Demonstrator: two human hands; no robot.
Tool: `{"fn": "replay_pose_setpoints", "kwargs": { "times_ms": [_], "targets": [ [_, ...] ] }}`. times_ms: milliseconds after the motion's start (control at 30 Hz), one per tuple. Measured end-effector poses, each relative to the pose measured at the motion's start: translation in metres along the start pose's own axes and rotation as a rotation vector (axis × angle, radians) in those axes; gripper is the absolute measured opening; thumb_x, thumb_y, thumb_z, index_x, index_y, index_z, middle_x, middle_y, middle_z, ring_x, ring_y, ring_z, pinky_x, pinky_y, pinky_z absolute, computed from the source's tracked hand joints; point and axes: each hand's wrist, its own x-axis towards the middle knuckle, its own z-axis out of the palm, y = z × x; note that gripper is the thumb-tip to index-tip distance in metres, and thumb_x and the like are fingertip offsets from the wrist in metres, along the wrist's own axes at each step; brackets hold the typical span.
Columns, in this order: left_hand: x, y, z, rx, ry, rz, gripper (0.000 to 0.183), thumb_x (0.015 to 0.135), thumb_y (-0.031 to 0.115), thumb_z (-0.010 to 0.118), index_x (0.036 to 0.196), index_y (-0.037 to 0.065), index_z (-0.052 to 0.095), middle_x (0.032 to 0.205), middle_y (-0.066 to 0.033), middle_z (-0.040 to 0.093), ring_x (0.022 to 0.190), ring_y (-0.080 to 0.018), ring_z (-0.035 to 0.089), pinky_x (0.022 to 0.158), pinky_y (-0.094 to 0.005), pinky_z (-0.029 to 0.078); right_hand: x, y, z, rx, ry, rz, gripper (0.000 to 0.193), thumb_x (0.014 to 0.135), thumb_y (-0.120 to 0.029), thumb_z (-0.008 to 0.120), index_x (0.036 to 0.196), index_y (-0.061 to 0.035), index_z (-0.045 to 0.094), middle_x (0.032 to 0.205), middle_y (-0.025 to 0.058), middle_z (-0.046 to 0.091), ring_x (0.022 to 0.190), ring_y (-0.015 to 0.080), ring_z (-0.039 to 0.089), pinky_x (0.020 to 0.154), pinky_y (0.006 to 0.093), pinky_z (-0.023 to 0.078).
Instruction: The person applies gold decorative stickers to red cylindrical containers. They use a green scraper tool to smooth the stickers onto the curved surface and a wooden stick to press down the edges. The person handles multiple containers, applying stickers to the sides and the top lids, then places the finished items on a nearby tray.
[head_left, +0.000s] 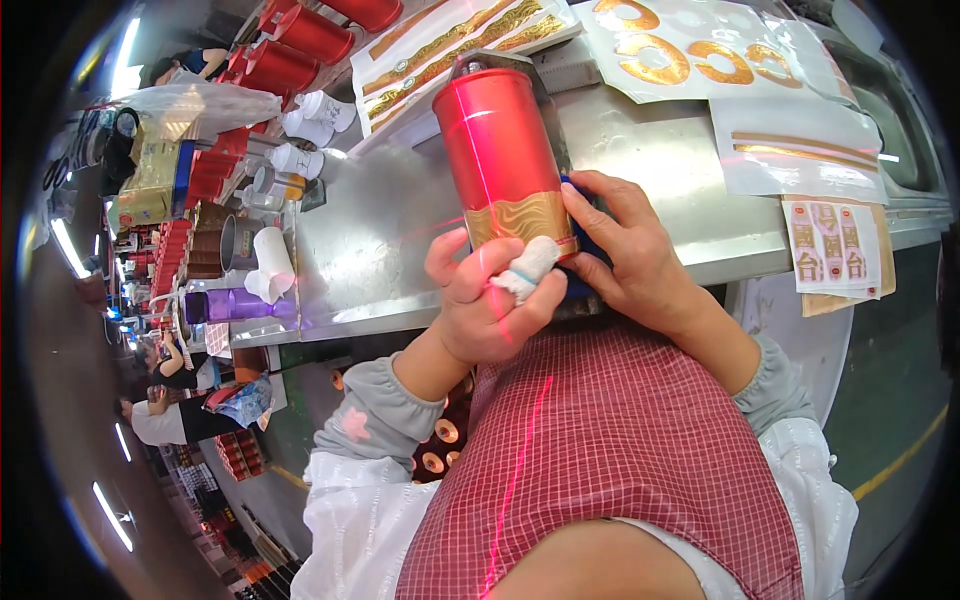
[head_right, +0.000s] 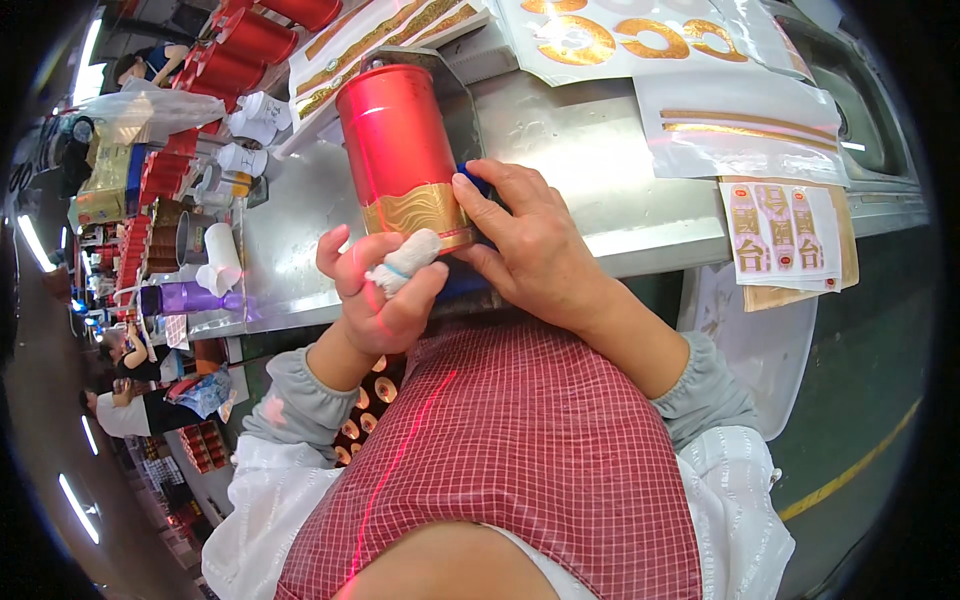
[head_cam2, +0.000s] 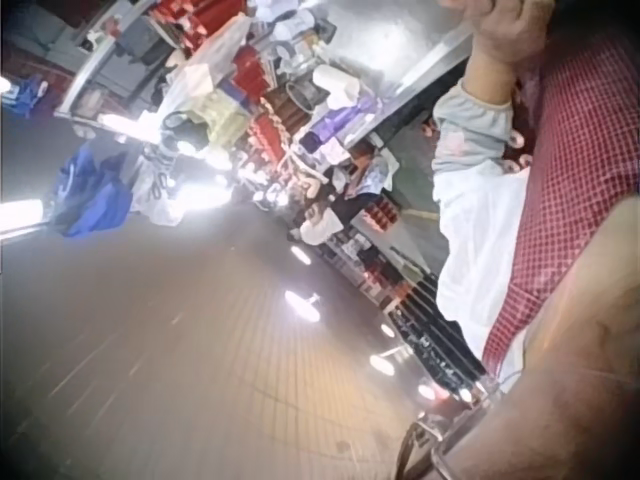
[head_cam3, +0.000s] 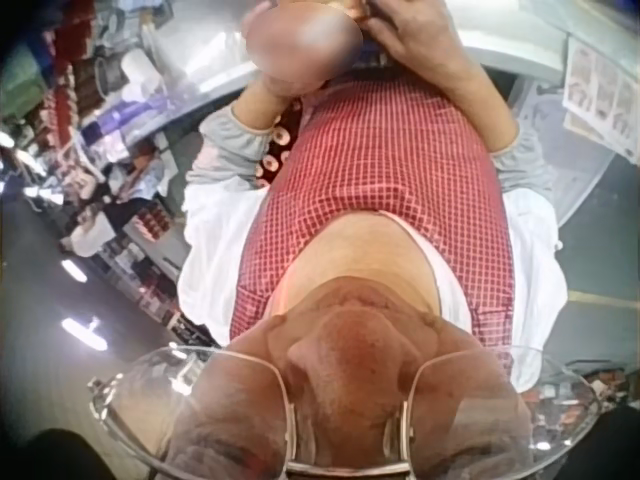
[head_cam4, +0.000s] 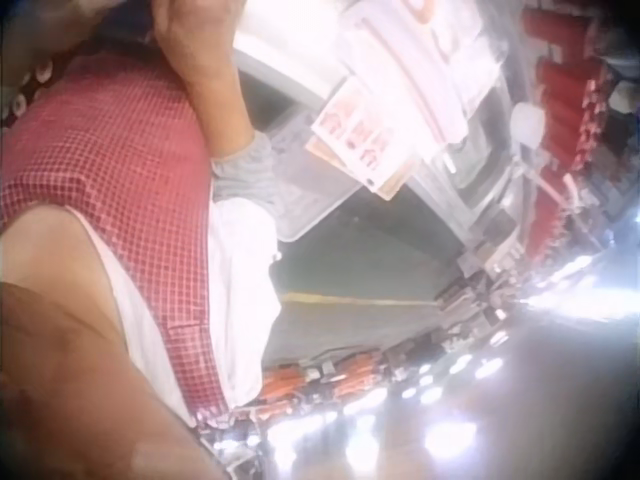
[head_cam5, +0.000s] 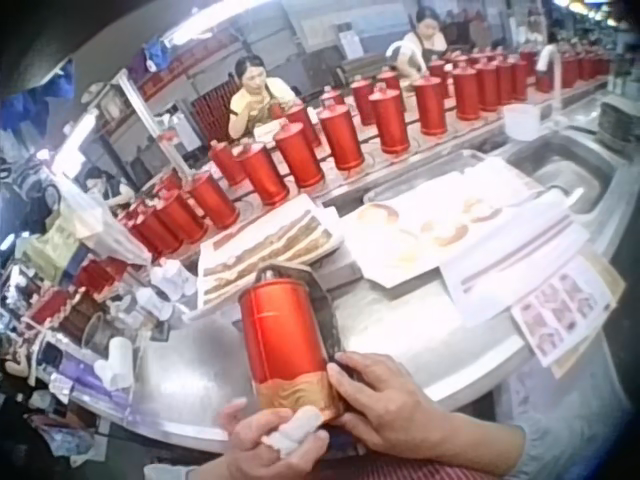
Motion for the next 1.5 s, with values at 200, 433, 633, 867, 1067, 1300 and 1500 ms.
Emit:
{"fn": "replay_pose_setpoints", "kwargs": {
  "times_ms": [200,433,633,867,1067,1300,1500],
  "targets": [
    [0.017,0.002,-0.004,0.034,-0.116,-0.112,0.030,0.077,0.024,0.068,0.107,0.020,0.065,0.108,-0.0052,0.064,0.116,-0.0246,0.052,0.108,-0.0527,0.022,-0.007,0.002,-0.015,0.039,0.050,0.030,0.054,0.079,-0.007,0.067,0.130,0.0013,0.051,0.129,0.0239,0.051,0.117,0.0373,0.053,0.098,0.0438,0.044],
    [0.003,0.001,0.001,-0.113,-0.085,-0.478,0.085,0.075,0.029,0.077,0.143,0.000,0.036,0.141,-0.0240,0.043,0.132,-0.0431,0.039,0.111,-0.0583,0.021,0.030,-0.042,-0.012,0.429,0.018,0.307,0.030,0.088,-0.018,0.061,0.110,0.0012,0.054,0.087,0.0198,0.066,0.078,0.0292,0.067,0.070,0.0371,0.052],
    [-0.005,-0.003,0.009,-0.105,-0.002,-0.461,0.077,0.086,0.038,0.068,0.141,-0.007,0.036,0.136,-0.0258,0.048,0.131,-0.0396,0.044,0.109,-0.0458,0.032,0.016,-0.036,-0.006,0.557,0.112,0.502,0.025,0.088,-0.017,0.061,0.105,0.0014,0.056,0.084,0.0128,0.065,0.077,0.0185,0.063,0.071,0.0316,0.050],
    [-0.022,0.006,0.005,-0.290,-0.021,-0.723,0.075,0.091,0.037,0.064,0.143,-0.007,0.032,0.143,-0.0253,0.042,0.131,-0.0358,0.045,0.108,-0.0408,0.034,0.015,-0.035,-0.001,0.546,0.077,0.455,0.026,0.089,-0.016,0.062,0.107,0.0017,0.056,0.086,0.0105,0.065,0.079,0.0164,0.061,0.073,0.0302,0.050],
    [-0.009,0.005,0.011,-0.259,0.047,-0.619,0.072,0.087,0.031,0.070,0.141,-0.005,0.037,0.140,-0.0253,0.045,0.130,-0.0387,0.045,0.110,-0.0435,0.031,0.012,-0.033,0.001,0.644,0.064,0.537,0.025,0.090,-0.017,0.062,0.106,0.0011,0.056,0.087,0.0070,0.063,0.080,0.0111,0.058,0.072,0.0278,0.048],
    [0.007,0.007,-0.003,-0.073,-0.070,-0.532,0.077,0.076,0.024,0.076,0.140,-0.002,0.041,0.142,-0.0278,0.040,0.133,-0.0448,0.039,0.109,-0.0488,0.032,0.010,-0.034,-0.001,0.625,0.071,0.528,0.025,0.091,-0.018,0.061,0.106,0.0005,0.055,0.087,0.0051,0.062,0.078,0.0094,0.055,0.071,0.0259,0.047],
    [-0.024,0.006,0.008,-0.478,0.140,-0.733,0.077,0.076,0.023,0.076,0.141,-0.001,0.040,0.142,-0.0252,0.043,0.131,-0.0418,0.044,0.106,-0.0416,0.038,0.009,-0.031,-0.005,0.699,0.040,0.561,0.024,0.091,-0.018,0.061,0.106,0.0002,0.055,0.087,0.0036,0.061,0.078,0.0077,0.054,0.071,0.0245,0.046]
  ]
}}
